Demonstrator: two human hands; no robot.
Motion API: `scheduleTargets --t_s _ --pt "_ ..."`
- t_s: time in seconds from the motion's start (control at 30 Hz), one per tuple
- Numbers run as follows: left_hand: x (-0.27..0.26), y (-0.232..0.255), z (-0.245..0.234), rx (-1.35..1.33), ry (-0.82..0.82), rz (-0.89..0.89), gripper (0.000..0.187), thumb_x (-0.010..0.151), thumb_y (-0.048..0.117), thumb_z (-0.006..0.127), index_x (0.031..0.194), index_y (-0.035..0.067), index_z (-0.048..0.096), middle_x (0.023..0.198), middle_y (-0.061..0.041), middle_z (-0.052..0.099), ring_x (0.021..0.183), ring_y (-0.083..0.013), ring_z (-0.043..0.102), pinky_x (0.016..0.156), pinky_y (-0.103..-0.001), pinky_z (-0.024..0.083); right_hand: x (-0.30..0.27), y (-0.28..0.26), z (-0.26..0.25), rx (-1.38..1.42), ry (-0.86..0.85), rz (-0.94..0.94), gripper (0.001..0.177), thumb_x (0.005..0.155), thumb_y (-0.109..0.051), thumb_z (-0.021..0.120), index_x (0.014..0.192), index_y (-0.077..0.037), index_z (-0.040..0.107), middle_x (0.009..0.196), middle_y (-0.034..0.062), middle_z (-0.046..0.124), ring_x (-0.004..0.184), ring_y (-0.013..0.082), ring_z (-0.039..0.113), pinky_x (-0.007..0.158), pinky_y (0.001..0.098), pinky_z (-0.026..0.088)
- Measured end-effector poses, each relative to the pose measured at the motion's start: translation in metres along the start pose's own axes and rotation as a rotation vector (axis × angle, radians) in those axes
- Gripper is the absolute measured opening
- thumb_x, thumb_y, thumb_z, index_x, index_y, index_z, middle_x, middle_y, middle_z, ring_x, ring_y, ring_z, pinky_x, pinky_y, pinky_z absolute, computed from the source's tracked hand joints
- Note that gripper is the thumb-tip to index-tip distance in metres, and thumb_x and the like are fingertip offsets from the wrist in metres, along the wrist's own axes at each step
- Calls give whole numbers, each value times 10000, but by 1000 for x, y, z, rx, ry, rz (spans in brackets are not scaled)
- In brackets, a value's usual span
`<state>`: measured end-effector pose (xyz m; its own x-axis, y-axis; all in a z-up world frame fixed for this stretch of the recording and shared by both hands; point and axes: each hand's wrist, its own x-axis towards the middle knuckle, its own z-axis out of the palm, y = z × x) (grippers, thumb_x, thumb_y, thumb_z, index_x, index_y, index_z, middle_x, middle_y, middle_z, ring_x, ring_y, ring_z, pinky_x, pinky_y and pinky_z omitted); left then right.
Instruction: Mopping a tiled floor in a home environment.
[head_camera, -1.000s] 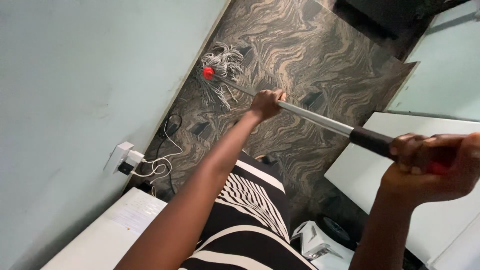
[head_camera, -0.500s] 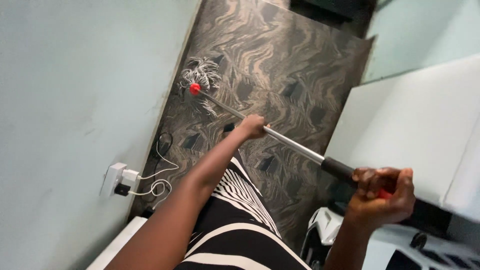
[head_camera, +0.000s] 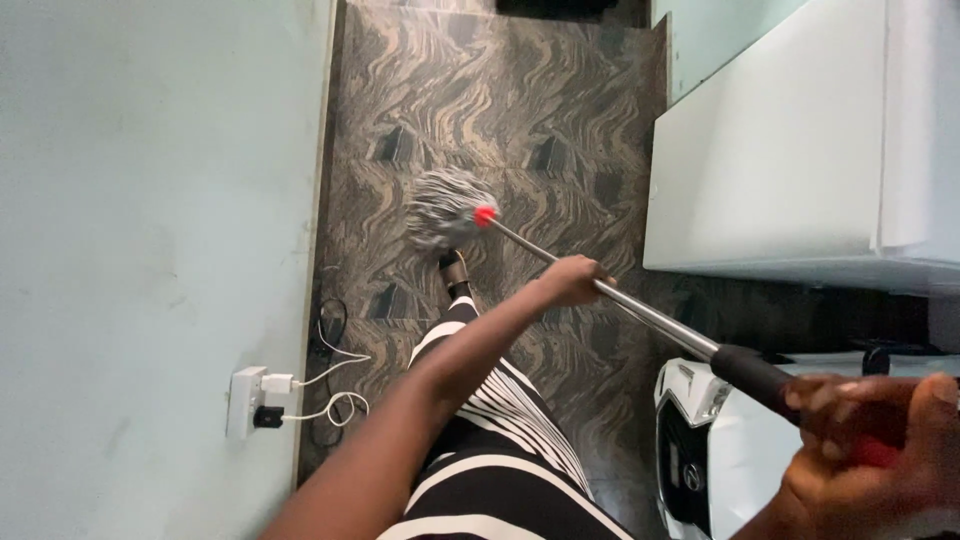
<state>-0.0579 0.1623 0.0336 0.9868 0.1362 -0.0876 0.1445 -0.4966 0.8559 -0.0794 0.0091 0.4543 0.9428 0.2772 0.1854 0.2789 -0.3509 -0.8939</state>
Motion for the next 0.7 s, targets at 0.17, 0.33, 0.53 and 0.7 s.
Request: scheduleTargets --t_s 0.17,0.33,0.53,0.7 --pt "15 15 26 -36 -26 -16 399 961 433 650 750 104 730 690 -85 672 668 -222 677 612 -401 586 -18 7 -11 -340 -111 -349 385 1297 -214 265 1159 70 485 721 81 470 574 163 537 618 319 528" --pt "34 24 30 -100 22 58 267 938 336 644 908 109 782 749 -134 723 721 -279 718 677 -449 587 14 104 -39 -187 -16 -331 375 1264 -230 270 1043 5 462 743 58 452 612 139 492 692 308 532" --pt "56 -4 23 -19 -61 37 275 916 284 684 883 22 759 808 -188 738 758 -338 752 677 -468 602 94 190 -54 305 29 -239 525 1260 -469 329 1093 -10 525 652 6 325 553 149 323 592 296 399" --pt "43 -13 -25 25 -105 -44 372 914 354 696 876 -10 759 805 -232 729 760 -407 717 677 -499 578 135 246 -42 438 42 -242 509 1269 -452 334 1176 14 518 688 26 339 556 161 328 604 308 400"
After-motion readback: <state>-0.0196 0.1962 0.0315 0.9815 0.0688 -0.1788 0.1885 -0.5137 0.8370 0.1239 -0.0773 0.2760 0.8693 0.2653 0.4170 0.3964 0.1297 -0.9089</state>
